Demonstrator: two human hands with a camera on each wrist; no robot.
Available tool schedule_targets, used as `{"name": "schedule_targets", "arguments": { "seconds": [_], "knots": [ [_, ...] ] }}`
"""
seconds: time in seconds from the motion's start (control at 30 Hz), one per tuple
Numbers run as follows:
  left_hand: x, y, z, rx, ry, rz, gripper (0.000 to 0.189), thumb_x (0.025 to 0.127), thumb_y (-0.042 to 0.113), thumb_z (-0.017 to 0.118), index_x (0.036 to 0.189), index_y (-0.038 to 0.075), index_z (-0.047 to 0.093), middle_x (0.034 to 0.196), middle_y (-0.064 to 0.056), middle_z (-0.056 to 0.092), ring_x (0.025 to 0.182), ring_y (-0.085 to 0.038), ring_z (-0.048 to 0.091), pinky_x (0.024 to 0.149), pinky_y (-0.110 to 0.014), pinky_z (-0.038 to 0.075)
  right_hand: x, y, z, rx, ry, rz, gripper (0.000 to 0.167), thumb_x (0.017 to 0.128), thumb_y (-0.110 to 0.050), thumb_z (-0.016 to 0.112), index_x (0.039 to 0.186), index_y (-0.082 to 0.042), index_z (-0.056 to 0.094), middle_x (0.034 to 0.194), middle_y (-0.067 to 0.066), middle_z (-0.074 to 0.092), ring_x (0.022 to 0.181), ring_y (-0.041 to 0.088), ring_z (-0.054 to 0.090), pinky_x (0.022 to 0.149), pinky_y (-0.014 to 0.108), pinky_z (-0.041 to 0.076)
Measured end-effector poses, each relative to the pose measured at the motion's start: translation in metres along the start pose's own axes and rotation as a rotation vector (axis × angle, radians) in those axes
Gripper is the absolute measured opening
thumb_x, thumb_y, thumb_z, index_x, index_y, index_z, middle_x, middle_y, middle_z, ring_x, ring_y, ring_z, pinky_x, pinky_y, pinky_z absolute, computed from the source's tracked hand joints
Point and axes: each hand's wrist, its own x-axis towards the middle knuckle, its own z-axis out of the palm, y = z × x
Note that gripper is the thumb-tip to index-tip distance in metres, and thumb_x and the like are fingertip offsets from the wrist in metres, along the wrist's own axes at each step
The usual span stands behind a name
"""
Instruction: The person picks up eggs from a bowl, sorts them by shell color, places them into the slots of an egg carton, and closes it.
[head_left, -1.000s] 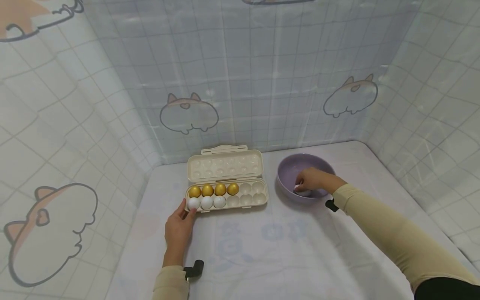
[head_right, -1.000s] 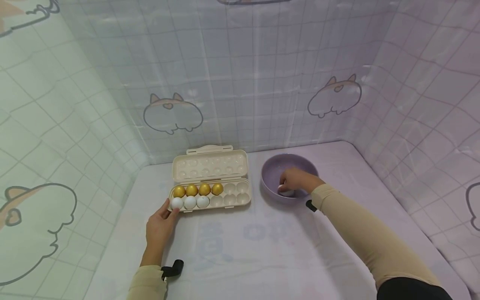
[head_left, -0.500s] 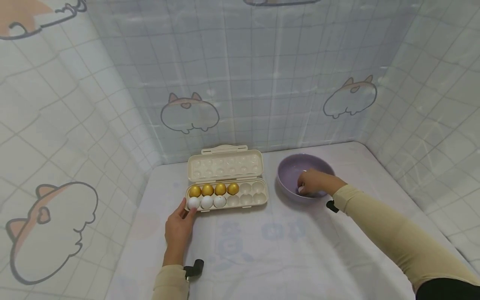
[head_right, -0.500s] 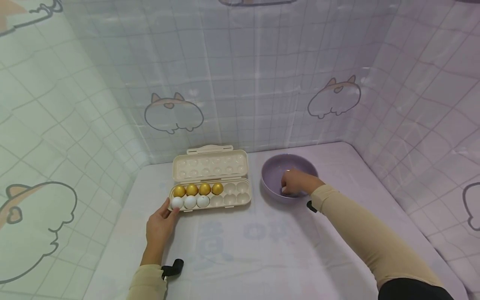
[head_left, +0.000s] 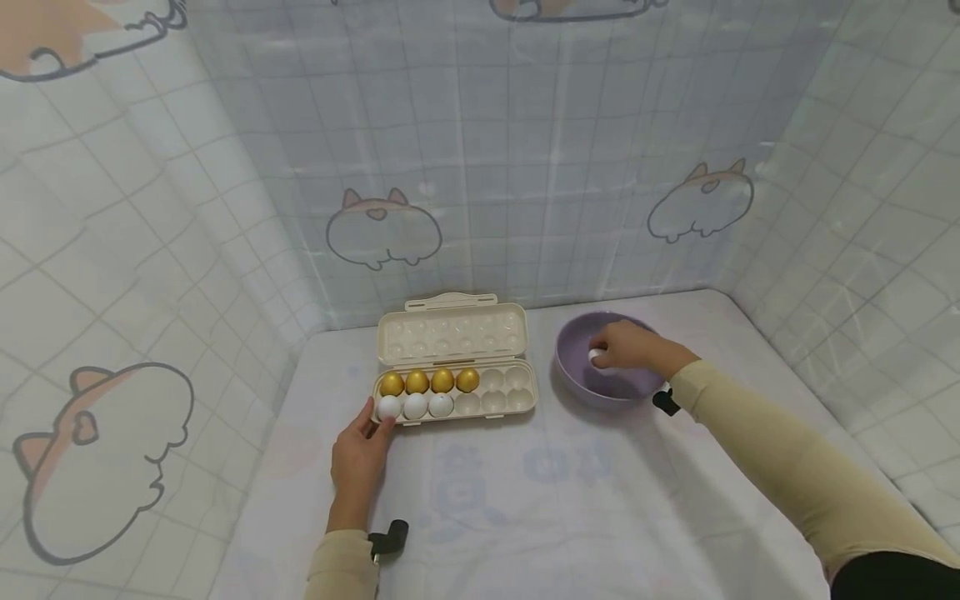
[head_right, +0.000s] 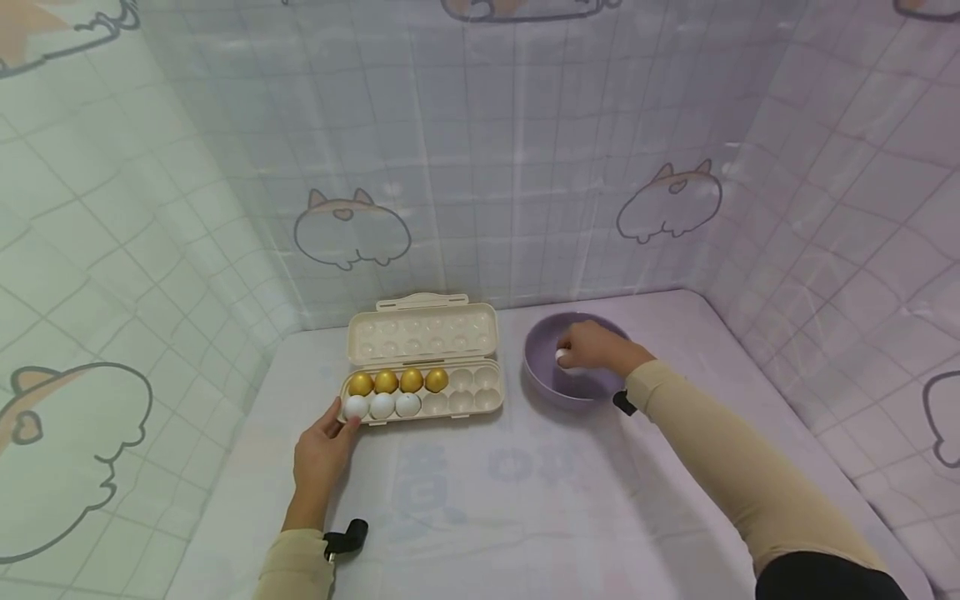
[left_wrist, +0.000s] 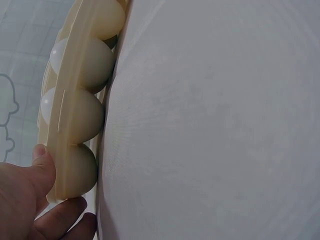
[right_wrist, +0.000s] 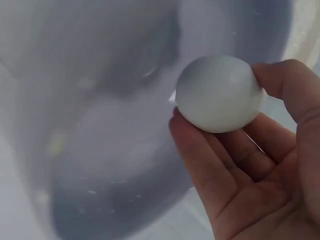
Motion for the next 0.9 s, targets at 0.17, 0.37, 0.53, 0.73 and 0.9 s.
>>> {"name": "schedule_targets", "arguments": {
  "seconds": [0.17,0.37,0.53,0.73,0.9],
  "knots": [
    [0.000,-0.002,0.000,0.002,0.008,0.000,0.066,0.101,0.043,0.068,0.161,0.032,0.042,0.157,-0.012,0.057,0.152,-0.041,0.044,0.119,-0.066,0.039,0.011,-0.016,-0.007,0.011,0.076,0.002,0.010,0.098,-0.019,0.066,0.097,-0.011,0.073,0.069,-0.007,0.040,0.064,0.009,0.039,0.064,0.028,0.034],
    [0.000,-0.003,0.000,0.004,0.008,0.009,0.066,0.101,0.044,0.068,0.161,0.033,0.042,0.156,-0.011,0.057,0.152,-0.041,0.045,0.120,-0.065,0.039,0.023,-0.047,-0.014,0.081,0.164,-0.015,0.019,0.097,-0.016,0.068,0.112,-0.007,0.076,0.075,-0.003,0.051,0.070,0.011,0.048,0.068,0.029,0.041],
    [0.001,-0.004,0.000,0.006,0.012,0.015,0.066,0.102,0.043,0.068,0.161,0.032,0.043,0.156,-0.012,0.058,0.151,-0.041,0.045,0.119,-0.065,0.040,0.037,-0.067,-0.008,0.066,0.239,-0.057,0.016,0.097,-0.021,0.069,0.109,-0.011,0.075,0.074,-0.006,0.050,0.069,0.009,0.046,0.068,0.027,0.040],
    [0.000,-0.004,0.002,-0.009,0.019,0.021,0.066,0.102,0.043,0.068,0.161,0.033,0.043,0.156,-0.011,0.057,0.152,-0.041,0.045,0.120,-0.065,0.039,0.053,-0.088,0.003,0.087,0.259,-0.131,0.017,0.099,-0.021,0.071,0.111,-0.010,0.076,0.073,-0.005,0.051,0.069,0.009,0.046,0.069,0.028,0.040],
    [-0.001,-0.004,0.001,-0.010,0.023,0.021,0.065,0.101,0.042,0.069,0.161,0.033,0.044,0.156,-0.011,0.057,0.152,-0.041,0.045,0.120,-0.065,0.039,0.065,-0.105,0.015,0.101,0.234,-0.145,0.025,0.100,-0.025,0.069,0.119,-0.010,0.076,0.081,-0.005,0.062,0.074,0.008,0.051,0.072,0.027,0.044]
  ]
}}
